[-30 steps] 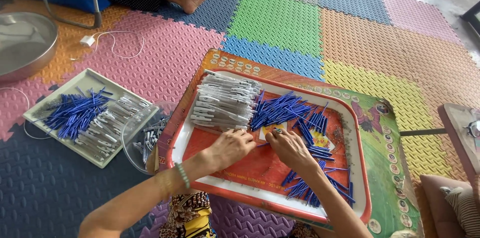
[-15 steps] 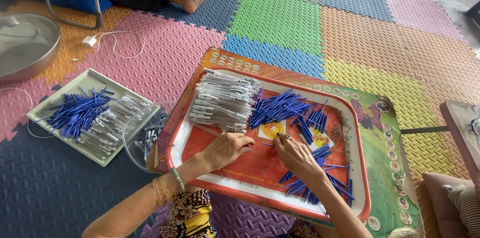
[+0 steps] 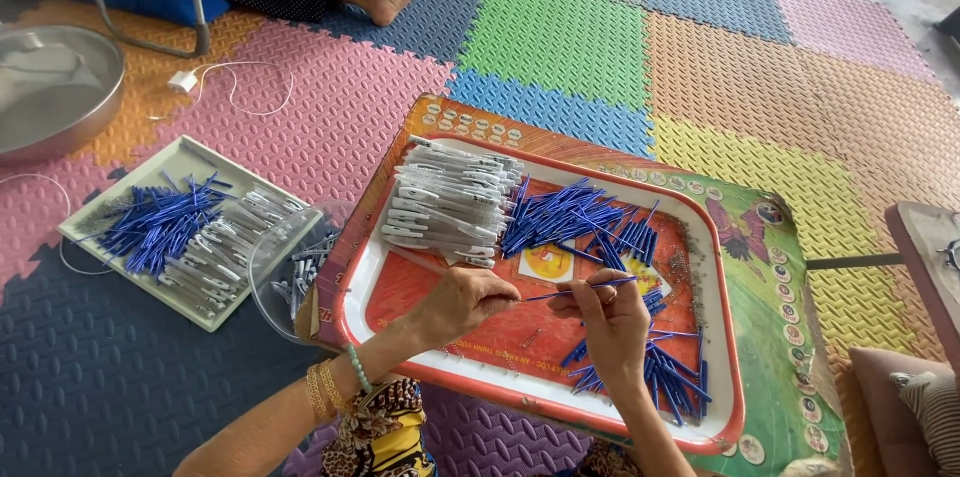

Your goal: Assembling pens by manually joining blue barrels with white caps on a tray.

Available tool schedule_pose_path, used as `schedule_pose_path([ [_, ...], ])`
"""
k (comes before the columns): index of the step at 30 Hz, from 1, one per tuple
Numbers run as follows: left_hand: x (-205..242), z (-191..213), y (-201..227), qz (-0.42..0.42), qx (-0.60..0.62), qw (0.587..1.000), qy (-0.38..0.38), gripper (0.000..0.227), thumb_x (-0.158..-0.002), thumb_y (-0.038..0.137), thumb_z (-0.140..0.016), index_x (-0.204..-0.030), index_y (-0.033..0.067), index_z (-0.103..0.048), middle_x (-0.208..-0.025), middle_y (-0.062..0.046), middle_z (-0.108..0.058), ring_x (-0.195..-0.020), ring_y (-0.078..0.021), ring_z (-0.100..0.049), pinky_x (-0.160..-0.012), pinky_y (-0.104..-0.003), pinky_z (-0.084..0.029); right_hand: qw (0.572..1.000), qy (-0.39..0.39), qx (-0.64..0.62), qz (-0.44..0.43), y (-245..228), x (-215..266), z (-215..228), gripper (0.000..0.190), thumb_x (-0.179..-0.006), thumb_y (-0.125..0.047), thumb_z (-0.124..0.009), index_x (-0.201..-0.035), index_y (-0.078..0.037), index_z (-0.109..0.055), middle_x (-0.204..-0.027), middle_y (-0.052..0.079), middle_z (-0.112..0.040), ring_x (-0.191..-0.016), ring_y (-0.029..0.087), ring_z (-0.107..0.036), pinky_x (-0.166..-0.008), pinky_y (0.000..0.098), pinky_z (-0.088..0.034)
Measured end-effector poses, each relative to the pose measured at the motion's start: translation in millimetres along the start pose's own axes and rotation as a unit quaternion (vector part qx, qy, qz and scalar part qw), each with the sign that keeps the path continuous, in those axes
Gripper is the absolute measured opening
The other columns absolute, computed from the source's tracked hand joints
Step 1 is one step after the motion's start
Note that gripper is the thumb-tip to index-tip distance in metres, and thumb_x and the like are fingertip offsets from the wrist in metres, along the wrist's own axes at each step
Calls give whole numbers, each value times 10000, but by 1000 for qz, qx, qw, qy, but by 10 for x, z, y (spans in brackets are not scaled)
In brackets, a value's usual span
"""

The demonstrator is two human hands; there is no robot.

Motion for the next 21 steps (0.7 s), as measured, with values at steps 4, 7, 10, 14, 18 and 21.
schedule_pose_path([
  [4, -4, 9, 30, -5, -1, 1000, -2, 159, -1027, 128, -778, -1139, 22, -817, -1041, -122, -849, -920, -242, -810, -830, -356, -679, 999, -9, 27, 17, 15, 24, -19, 126, -1076, -76, -660, -1133, -30, -557, -899, 243, -817, -777, 299, -883, -679, 382, -770],
  [7, 18, -25, 11, -7, 5, 1000, -4, 179, -1033, 140, -772, -1154, 16, -817, -1045, -131, -846, -921, -246, -811, -838, -358, -681, 1000, -6, 25, 13, 57, 44, -29, 129, -1073, -68, -663, -1131, -20, -559, -883, 243, -815, -769, 300, -882, -675, 383, -772],
  [10, 24, -23, 52, -14, 7, 1000, -10, 197, -1037, 130, -763, -1177, -1, -810, -1051, -152, -838, -923, -262, -812, -842, -366, -681, 1000, -7, 18, 2, 89, 74, -45, 132, -1074, -70, -662, -1135, -11, -561, -878, 253, -812, -774, 313, -880, -690, 396, -774],
  [14, 72, -61, 12, 4, 0, 1000, -22, 200, -1025, 106, -771, -1191, 3, -812, -1069, -152, -835, -926, -256, -815, -843, -357, -689, 1000, -6, 2, 0, 148, 110, -63, 149, -1080, -97, -656, -1139, -13, -549, -924, 265, -811, -770, 330, -875, -683, 413, -773],
  [18, 58, -17, 85, 15, 15, 999, -34, 224, -1038, 125, -751, -1208, -9, -804, -1080, -158, -829, -930, -248, -815, -857, -331, -710, 1000, 8, 10, 15, 136, 191, -73, 117, -1095, -86, -640, -1128, -23, -547, -894, 233, -795, -783, 311, -875, -713, 405, -778],
  [21, 38, -46, 138, 0, 13, 999, -39, 233, -1001, 125, -792, -1200, 6, -820, -1079, -155, -849, -965, -254, -824, -872, -348, -707, 1000, 19, 0, 14, 211, 278, -102, 124, -1095, -76, -635, -1155, -2, -555, -958, 247, -816, -789, 324, -876, -705, 408, -776],
])
Point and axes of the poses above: each hand's wrist, its own x-axis away from the middle knuckle, its own z-axis out of the back of the hand, y = z × x, the point moved 7 cm from there along -x, towards the middle knuckle
